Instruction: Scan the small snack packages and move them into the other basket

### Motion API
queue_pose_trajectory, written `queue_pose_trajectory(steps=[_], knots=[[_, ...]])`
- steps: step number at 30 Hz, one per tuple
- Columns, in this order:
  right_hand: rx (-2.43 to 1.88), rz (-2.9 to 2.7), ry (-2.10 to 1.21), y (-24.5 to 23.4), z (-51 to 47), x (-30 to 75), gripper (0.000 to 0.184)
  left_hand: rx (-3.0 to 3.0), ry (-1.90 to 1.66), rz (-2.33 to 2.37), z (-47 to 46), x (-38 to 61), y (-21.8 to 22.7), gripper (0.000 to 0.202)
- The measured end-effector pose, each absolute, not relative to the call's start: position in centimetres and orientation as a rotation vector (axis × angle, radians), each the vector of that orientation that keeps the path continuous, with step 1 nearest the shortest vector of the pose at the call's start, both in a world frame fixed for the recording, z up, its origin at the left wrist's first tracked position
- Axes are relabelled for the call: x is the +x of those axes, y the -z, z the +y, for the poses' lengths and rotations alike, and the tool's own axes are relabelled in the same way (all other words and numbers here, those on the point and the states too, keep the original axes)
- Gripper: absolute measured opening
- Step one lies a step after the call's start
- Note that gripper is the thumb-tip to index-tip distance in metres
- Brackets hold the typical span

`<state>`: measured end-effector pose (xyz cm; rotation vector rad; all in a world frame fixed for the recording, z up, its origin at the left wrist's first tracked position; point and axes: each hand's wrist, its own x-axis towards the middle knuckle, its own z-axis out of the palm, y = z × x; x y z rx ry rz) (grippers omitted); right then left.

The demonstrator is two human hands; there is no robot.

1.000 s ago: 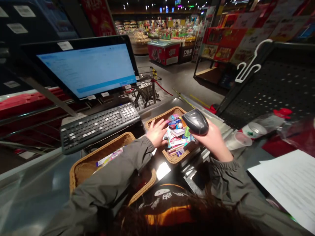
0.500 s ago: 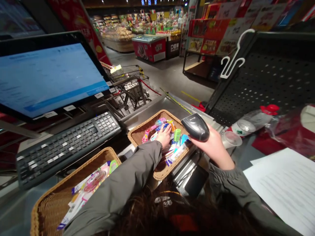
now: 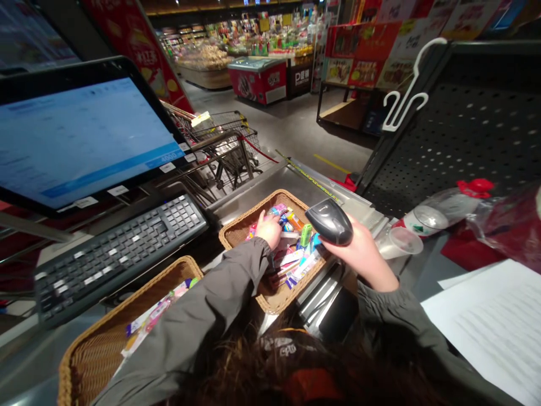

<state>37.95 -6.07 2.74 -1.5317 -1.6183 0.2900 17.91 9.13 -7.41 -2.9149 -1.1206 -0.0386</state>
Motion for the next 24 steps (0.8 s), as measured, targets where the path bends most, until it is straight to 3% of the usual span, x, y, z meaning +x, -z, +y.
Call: queue_pose_trajectory(steps=[5, 12, 24], knots=[[-1.476, -1.709, -0.283, -2.7, -5.5, 36.7, 0.05, -2.898, 0.391, -0.933, 8.6, 12.1, 1.5, 0.019], [-1.299, -1.88, -0.299, -4.7, -5.1, 31.3, 0.058, -2.392, 0.684, -0.581, 3.6, 0.4, -5.6, 0.015], [-0.776, -2.277, -0.402, -8.7, -4.7, 17.8, 0.058, -2.007, 0.693, -0.724, -4.8, -14.9, -7.0, 0.01]])
